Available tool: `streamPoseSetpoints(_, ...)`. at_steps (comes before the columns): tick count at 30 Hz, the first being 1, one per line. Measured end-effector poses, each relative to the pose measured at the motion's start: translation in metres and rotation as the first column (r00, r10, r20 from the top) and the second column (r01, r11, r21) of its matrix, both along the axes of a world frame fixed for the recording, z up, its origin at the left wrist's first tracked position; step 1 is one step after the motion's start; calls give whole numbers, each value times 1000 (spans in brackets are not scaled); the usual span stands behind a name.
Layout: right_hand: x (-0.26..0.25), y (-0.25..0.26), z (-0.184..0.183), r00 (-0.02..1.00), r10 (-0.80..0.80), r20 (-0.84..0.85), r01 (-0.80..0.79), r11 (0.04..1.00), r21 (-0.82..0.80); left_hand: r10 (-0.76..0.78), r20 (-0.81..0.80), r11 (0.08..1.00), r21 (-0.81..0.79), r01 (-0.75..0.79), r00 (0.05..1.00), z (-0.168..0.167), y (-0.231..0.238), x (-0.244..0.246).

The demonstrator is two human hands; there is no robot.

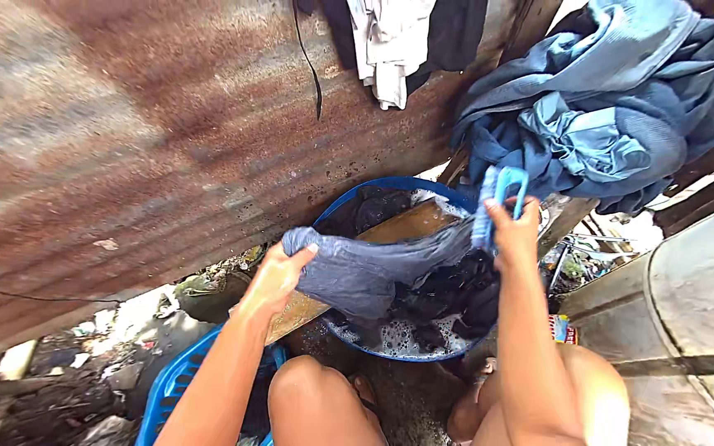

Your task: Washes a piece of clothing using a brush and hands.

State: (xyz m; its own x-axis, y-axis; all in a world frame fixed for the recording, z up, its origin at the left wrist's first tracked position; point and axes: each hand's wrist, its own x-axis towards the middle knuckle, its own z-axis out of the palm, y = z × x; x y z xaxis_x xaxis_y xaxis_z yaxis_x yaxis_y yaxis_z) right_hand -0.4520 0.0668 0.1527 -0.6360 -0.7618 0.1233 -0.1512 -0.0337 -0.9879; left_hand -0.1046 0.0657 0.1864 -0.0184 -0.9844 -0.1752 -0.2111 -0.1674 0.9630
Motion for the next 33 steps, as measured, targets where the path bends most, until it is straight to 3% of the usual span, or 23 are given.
streamPoseSetpoints(2,-18,0,39,999,-1,-35,-2,997,-82,-27,-130,997,-81,17,991,34,8,-4)
streamPoseSetpoints(4,-35,-5,62,999,21,-40,-27,988,-153,-24,-350,992,-127,-22,937,47,2,-5)
streamPoseSetpoints(6,-47,-12,66,996,71,-49,-78,983,-168,50,-603,983,-112,-147,796,22,-14,-10)
streamPoseSetpoints(7,-52,-15,60,994,96,-52,-102,983,-149,104,-654,982,-53,-182,749,-7,-17,-17)
streamPoseSetpoints(9,-58,-18,39,993,109,-43,-112,991,-68,185,-622,981,167,-101,761,-78,-10,-38)
streamPoseSetpoints(11,-63,-18,21,996,90,0,-90,995,34,111,-496,940,333,71,861,-108,1,-61)
streamPoseSetpoints(13,-67,-17,11,998,42,53,-47,995,88,-121,-384,900,347,265,916,-88,10,-64)
streamPoseSetpoints(15,-74,-11,17,998,21,59,-24,998,51,-329,-328,886,216,409,885,-49,11,-54)
streamPoseSetpoints(18,-77,-11,27,993,93,77,-83,988,-131,-436,-392,883,-13,469,810,-3,5,-25)
streamPoseSetpoints(20,-74,-16,17,983,158,95,-136,968,-210,-355,-576,929,-133,344,736,-15,-8,-10)
streamPoseSetpoints(21,-71,-19,8,980,185,81,-167,968,-190,-235,-638,971,-117,210,733,-33,-13,-13)
streamPoseSetpoints(23,-65,-25,-11,973,228,-28,-228,974,3,36,-632,997,78,18,774,-85,-14,-32)
streamPoseSetpoints(25,-55,-27,-28,940,313,-132,-265,918,294,142,-548,961,276,18,825,-117,0,-54)
streamPoseSetpoints(27,-47,-27,-40,864,481,-152,-332,770,545,128,-532,943,327,64,837,-106,9,-67)
streamPoseSetpoints(29,-40,-24,-51,790,609,-75,-418,623,661,9,-563,963,227,144,826,-81,11,-70)
streamPoseSetpoints(31,-26,-17,-46,780,618,104,-531,564,632,-183,-565,964,56,259,804,-52,6,-70)
streamPoseSetpoints(33,-15,-14,-45,778,558,290,-616,585,528,-352,-560,928,-108,355,750,-15,-1,-75)
